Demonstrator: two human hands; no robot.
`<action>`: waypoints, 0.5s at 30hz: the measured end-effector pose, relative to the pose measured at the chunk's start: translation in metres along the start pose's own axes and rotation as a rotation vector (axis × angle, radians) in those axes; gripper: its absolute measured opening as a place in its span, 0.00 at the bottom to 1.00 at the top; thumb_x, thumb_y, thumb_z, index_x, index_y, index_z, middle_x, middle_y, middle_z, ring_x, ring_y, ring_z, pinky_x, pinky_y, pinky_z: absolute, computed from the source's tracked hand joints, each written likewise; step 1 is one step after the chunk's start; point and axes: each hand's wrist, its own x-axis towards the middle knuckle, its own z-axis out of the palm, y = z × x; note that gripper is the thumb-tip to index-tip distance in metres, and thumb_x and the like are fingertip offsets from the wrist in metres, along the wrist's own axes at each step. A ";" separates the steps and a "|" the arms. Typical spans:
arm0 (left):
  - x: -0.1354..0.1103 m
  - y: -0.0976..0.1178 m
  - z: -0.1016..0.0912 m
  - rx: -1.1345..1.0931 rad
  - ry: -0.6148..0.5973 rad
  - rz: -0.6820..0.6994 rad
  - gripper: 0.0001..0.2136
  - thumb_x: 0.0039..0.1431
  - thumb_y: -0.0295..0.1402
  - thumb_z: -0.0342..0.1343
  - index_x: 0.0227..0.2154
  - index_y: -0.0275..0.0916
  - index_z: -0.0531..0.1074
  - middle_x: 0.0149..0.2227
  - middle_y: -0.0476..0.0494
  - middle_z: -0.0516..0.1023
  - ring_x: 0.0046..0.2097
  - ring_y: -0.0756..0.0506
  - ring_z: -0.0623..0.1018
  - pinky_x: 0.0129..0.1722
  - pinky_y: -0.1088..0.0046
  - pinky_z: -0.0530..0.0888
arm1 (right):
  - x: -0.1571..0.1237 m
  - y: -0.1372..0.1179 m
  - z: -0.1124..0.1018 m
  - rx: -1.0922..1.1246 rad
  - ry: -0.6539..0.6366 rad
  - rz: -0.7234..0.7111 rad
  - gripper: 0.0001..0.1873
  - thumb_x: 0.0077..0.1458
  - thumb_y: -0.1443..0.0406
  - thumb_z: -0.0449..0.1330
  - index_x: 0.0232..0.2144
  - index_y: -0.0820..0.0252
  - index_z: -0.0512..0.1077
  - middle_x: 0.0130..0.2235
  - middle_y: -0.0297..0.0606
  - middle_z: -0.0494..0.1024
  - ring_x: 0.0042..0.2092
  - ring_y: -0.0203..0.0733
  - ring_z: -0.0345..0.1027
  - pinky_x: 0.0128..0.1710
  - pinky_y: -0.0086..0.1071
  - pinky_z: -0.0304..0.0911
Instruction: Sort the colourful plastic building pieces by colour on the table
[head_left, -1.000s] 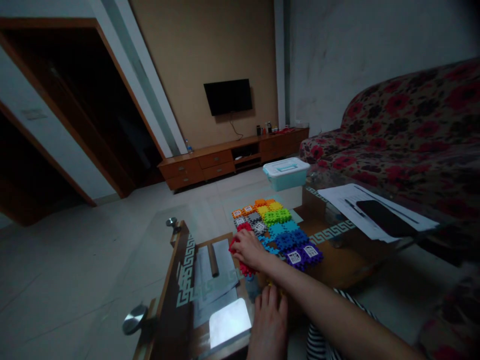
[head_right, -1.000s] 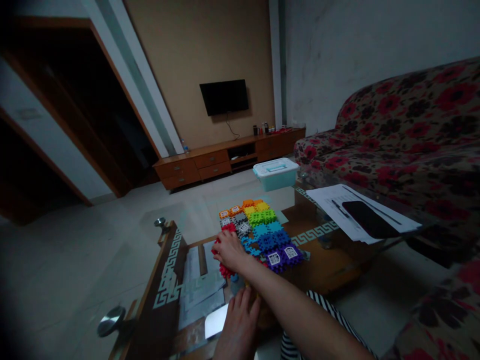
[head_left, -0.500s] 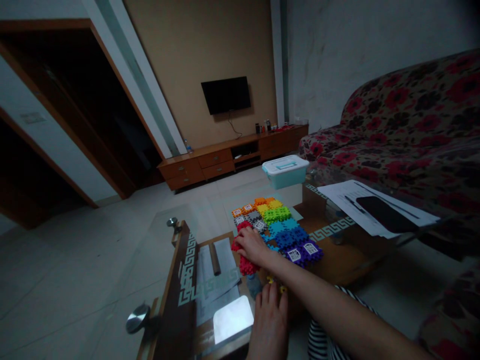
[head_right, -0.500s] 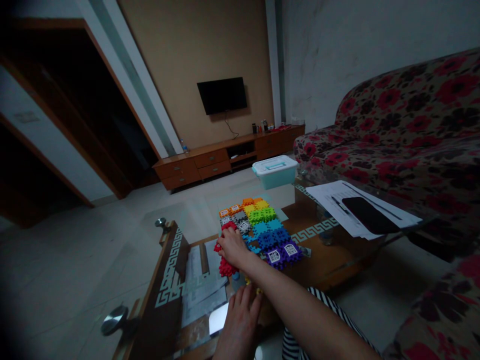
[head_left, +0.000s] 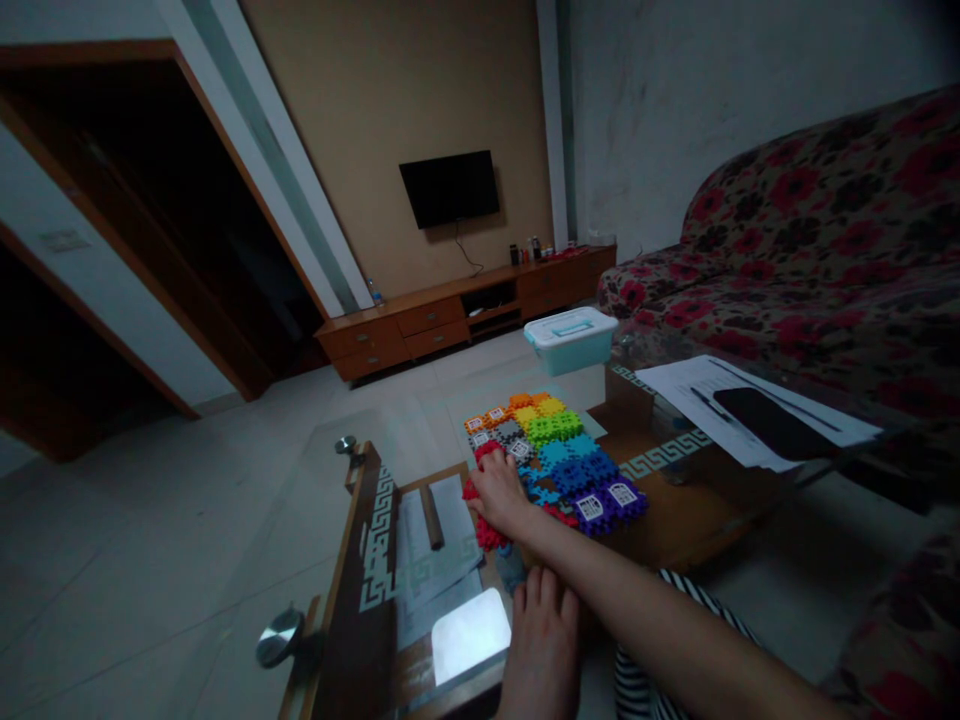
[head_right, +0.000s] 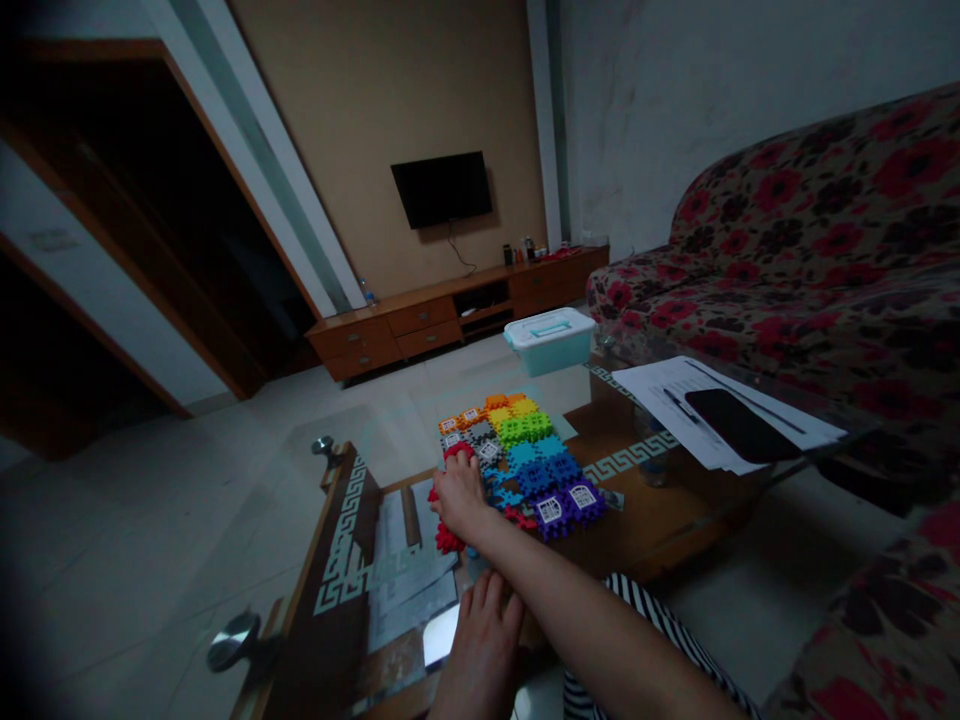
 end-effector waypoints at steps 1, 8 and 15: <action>0.000 0.000 0.000 -0.001 0.006 0.006 0.22 0.58 0.30 0.56 0.56 0.44 0.67 0.54 0.39 0.69 0.56 0.36 0.68 0.54 0.54 0.70 | 0.000 -0.001 0.000 0.000 0.000 0.002 0.18 0.54 0.56 0.65 0.43 0.61 0.76 0.48 0.50 0.73 0.53 0.55 0.59 0.52 0.46 0.55; -0.004 0.004 -0.016 -0.020 0.002 0.010 0.20 0.60 0.27 0.52 0.55 0.43 0.68 0.55 0.39 0.68 0.57 0.37 0.67 0.55 0.55 0.69 | -0.003 -0.003 -0.003 0.042 -0.014 0.004 0.14 0.56 0.62 0.62 0.44 0.63 0.75 0.48 0.50 0.72 0.53 0.54 0.58 0.52 0.44 0.55; -0.002 0.001 -0.003 0.019 0.017 0.008 0.22 0.58 0.28 0.56 0.56 0.44 0.68 0.55 0.39 0.69 0.56 0.37 0.68 0.54 0.55 0.70 | -0.003 -0.005 0.001 0.041 -0.025 -0.014 0.13 0.55 0.65 0.60 0.44 0.62 0.74 0.49 0.50 0.71 0.53 0.53 0.58 0.51 0.44 0.54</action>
